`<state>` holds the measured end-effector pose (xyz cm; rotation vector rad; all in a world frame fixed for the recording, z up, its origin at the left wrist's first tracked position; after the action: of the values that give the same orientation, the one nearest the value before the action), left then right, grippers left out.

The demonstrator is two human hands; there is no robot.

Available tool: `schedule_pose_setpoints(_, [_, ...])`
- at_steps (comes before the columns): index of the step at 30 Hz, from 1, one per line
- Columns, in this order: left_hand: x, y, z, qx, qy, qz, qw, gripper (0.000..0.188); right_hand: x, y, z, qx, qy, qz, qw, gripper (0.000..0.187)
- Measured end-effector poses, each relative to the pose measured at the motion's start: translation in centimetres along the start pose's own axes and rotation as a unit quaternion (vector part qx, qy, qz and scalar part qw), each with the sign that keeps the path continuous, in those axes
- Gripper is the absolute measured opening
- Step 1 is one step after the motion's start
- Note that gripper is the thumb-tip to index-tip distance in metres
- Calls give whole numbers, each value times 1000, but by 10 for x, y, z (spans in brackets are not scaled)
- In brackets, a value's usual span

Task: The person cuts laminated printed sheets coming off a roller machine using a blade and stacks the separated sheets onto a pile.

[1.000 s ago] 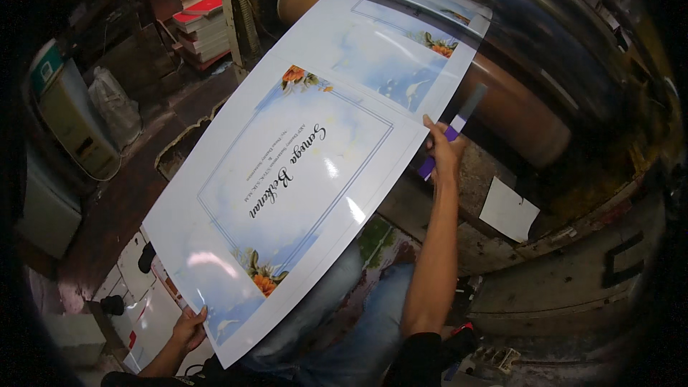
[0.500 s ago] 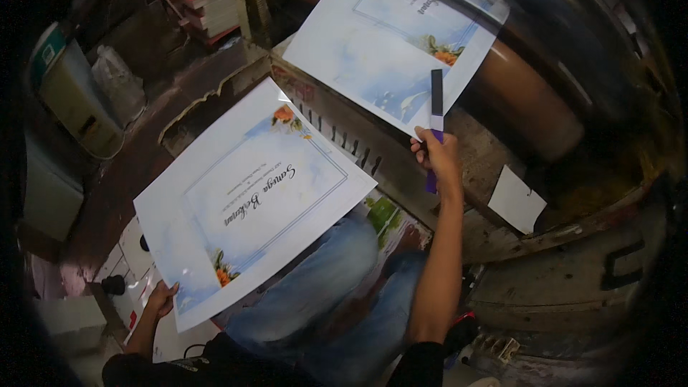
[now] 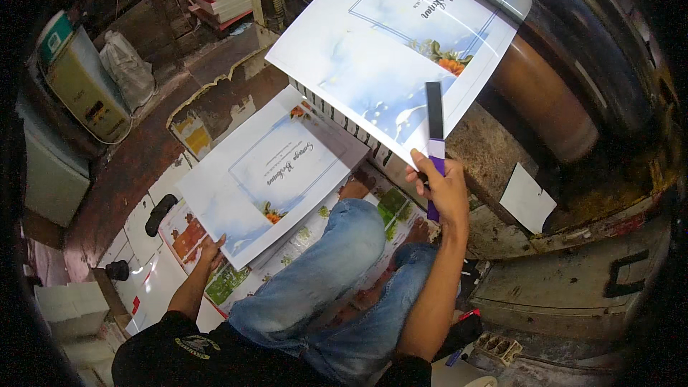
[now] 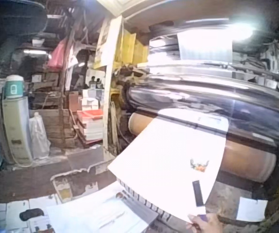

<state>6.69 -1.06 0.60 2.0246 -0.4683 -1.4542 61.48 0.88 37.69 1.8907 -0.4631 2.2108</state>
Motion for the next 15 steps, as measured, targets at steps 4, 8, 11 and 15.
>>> schedule_pose_setpoints(4, [-11,-28,-3,-41,-79,71,993,43,11,8,-6,70,35,-31,996,37])
schedule_pose_setpoints(8, [4,-3,-43,-248,-354,-177,884,79,33,22,2,124,61,-28,990,36])
schedule_pose_setpoints(11, [15,21,-89,-349,-618,-358,607,125,43,23,3,169,61,7,984,32])
schedule_pose_setpoints(15, [29,31,-114,-249,-642,-28,725,155,49,33,3,252,72,-17,965,28])
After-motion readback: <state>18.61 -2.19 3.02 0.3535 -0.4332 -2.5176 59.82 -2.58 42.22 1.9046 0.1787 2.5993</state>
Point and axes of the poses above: each hand's wrist, its own y-axis away from the middle knuckle, its own z-axis out of the back of the hand, x = y × z, the point moved 1 cm from there along -y, towards the middle knuckle, and after that the axes turned 11 degrees about z, right-handed, at the moved point
